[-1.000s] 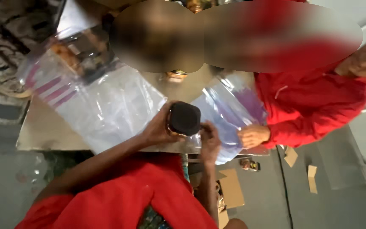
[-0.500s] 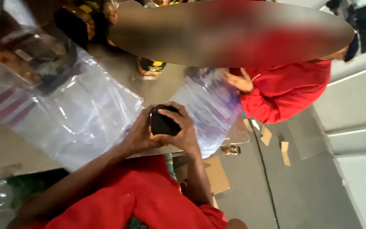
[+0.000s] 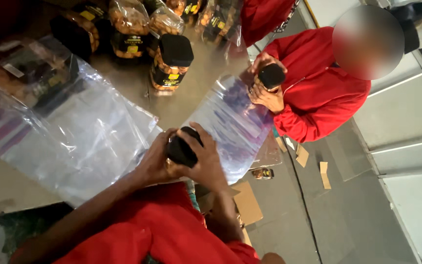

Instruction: The person places jars of processed food into plastic sleeves on a table and hands them to another person.

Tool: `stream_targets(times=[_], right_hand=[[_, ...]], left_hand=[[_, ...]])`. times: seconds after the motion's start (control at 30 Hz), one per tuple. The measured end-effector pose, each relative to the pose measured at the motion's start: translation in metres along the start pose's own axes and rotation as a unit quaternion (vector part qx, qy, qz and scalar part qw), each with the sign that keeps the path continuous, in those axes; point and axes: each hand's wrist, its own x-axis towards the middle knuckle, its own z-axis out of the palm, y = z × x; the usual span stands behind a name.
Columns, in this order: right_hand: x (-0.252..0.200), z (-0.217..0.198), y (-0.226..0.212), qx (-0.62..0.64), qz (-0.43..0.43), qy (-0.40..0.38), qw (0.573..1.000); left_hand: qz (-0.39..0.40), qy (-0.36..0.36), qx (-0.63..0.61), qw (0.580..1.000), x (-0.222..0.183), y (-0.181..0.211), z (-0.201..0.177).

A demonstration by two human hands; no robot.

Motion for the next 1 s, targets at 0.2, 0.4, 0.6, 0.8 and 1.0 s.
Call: stream_targets(times=[0.2, 0.4, 0.6, 0.8, 1.0], right_hand=[[0.013, -0.032, 0.031, 0.193, -0.062, -0.171, 0.964], [0.017, -0.027, 0.041, 0.197, -0.069, -0.213, 0.955], [-0.001, -0.012, 0.038, 0.194, -0.043, -0.145, 0.969], [-0.007, -0.01, 0.037, 0.184, -0.059, -0.128, 0.973], [-0.013, -0.003, 0.026, 0.147, -0.028, -0.086, 0.985]], left_hand=[[0.0, -0.091, -0.108, 0.99, 0.007, 0.021, -0.018], [-0.067, -0.126, -0.21, 0.967, 0.006, 0.03, -0.021], [-0.019, -0.076, -0.115, 0.99, 0.003, 0.019, -0.014], [-0.042, -0.03, -0.07, 0.996, -0.01, 0.012, 0.0], [-0.035, -0.014, -0.04, 0.999, -0.015, 0.014, 0.001]])
